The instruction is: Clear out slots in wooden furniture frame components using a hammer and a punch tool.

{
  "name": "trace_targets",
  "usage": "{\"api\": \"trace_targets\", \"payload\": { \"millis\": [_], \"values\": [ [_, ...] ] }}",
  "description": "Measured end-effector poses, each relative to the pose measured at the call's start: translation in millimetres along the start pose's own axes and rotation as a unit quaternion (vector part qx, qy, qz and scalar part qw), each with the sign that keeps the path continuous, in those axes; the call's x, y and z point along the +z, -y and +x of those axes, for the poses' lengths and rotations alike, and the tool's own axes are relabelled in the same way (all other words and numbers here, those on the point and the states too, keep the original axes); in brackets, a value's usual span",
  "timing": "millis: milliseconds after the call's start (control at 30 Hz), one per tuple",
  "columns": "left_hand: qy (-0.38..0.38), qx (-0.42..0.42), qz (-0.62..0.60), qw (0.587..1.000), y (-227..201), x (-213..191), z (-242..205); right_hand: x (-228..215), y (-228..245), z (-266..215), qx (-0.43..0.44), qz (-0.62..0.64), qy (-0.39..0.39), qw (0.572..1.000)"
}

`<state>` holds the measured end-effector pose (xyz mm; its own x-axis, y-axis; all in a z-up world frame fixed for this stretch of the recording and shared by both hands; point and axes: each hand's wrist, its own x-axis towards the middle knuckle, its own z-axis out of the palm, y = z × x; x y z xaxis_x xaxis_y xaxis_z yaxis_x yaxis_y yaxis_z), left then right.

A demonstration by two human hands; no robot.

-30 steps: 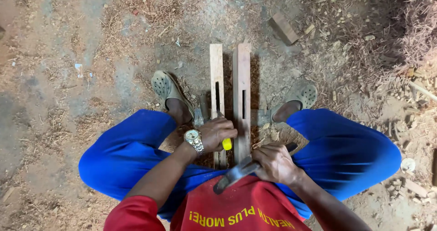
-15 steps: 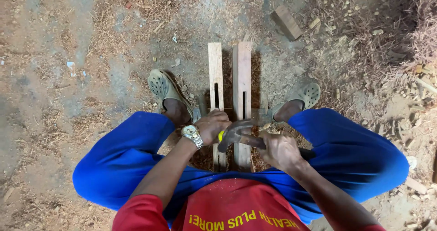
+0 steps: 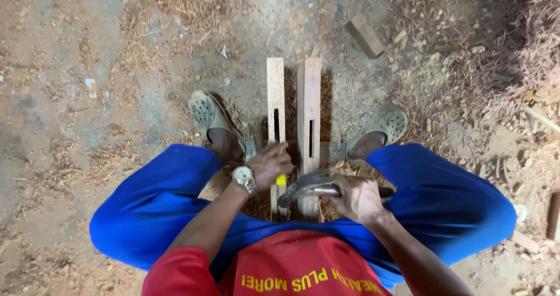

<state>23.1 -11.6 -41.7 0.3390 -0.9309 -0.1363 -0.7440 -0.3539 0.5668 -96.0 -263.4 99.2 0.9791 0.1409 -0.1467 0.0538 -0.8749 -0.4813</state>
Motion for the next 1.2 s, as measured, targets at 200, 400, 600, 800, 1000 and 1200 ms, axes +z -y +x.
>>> {"api": "trace_targets", "payload": {
  "millis": [200,400,600,800,1000,1200],
  "values": [
    [-0.02,0.024,0.063,0.998,-15,-21,2,8,-7,-5,0.019,0.032,0.013,0.999],
    [-0.146,0.138,0.008,0.98,-48,-75,0,9,-11,-20,-0.097,0.104,-0.087,0.986],
    [-0.463,-0.115,-0.419,0.772,4,-130,47,38,-42,-18,0.097,0.145,-0.06,0.983],
    [-0.564,-0.087,-0.379,0.728,17,-128,76,-5,-17,-4,0.12,0.311,-0.218,0.917],
    [-0.464,-0.136,-0.334,0.809,6,-120,74,-2,-24,-8,0.239,0.42,-0.218,0.848],
    [-0.434,-0.119,-0.348,0.822,5,-120,70,-5,-19,-6,0.254,0.354,-0.182,0.882]
  ]
}}
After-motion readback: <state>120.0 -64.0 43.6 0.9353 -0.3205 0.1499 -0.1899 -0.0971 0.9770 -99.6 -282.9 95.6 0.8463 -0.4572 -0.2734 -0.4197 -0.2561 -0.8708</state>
